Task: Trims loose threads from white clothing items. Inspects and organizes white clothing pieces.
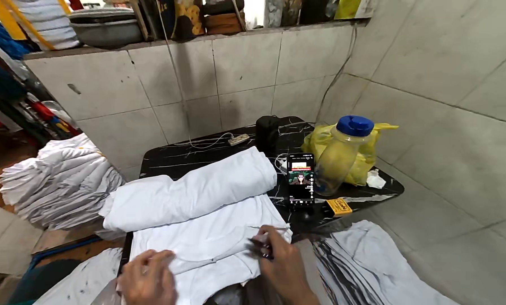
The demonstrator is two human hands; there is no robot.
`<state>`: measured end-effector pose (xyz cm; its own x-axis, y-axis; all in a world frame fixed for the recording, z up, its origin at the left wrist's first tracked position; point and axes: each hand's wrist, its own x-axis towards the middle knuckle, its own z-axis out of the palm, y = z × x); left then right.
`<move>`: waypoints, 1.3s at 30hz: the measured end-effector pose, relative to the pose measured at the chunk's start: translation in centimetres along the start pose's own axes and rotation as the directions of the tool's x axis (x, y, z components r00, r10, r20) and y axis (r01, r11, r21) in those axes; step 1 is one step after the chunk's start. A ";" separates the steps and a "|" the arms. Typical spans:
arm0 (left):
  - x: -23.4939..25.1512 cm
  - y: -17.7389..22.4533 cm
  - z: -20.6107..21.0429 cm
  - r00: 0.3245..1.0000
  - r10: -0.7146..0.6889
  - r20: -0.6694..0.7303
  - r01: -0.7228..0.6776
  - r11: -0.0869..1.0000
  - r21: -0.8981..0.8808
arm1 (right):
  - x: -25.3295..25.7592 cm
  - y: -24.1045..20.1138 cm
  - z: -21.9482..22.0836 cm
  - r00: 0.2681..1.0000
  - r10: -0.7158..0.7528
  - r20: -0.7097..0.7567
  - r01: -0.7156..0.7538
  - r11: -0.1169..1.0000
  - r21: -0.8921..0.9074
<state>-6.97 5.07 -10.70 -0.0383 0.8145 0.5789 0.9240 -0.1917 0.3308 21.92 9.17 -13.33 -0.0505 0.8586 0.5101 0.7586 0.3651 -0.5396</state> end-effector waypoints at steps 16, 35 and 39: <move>-1.0 3.0 8.2 0.939 0.276 0.204 -0.269 0.961 -0.061 | -1.4 -0.4 -2.2 0.965 0.215 0.149 -0.258 0.886 0.387; -2.2 9.6 7.5 0.981 0.183 -0.060 -0.189 0.865 -0.465 | -3.1 -1.4 -1.6 0.756 0.494 0.430 -0.568 0.166 0.806; -1.7 10.8 8.6 0.973 0.205 -0.108 -0.232 0.876 -0.423 | -3.4 -1.4 -1.7 0.773 0.481 0.413 -0.572 0.250 0.781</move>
<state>6.31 6.34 -14.47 0.1109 0.6938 0.7116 0.6572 -0.5883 0.4712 22.11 5.15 -13.16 0.0579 0.9882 -0.1416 -0.2890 -0.1192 -0.9499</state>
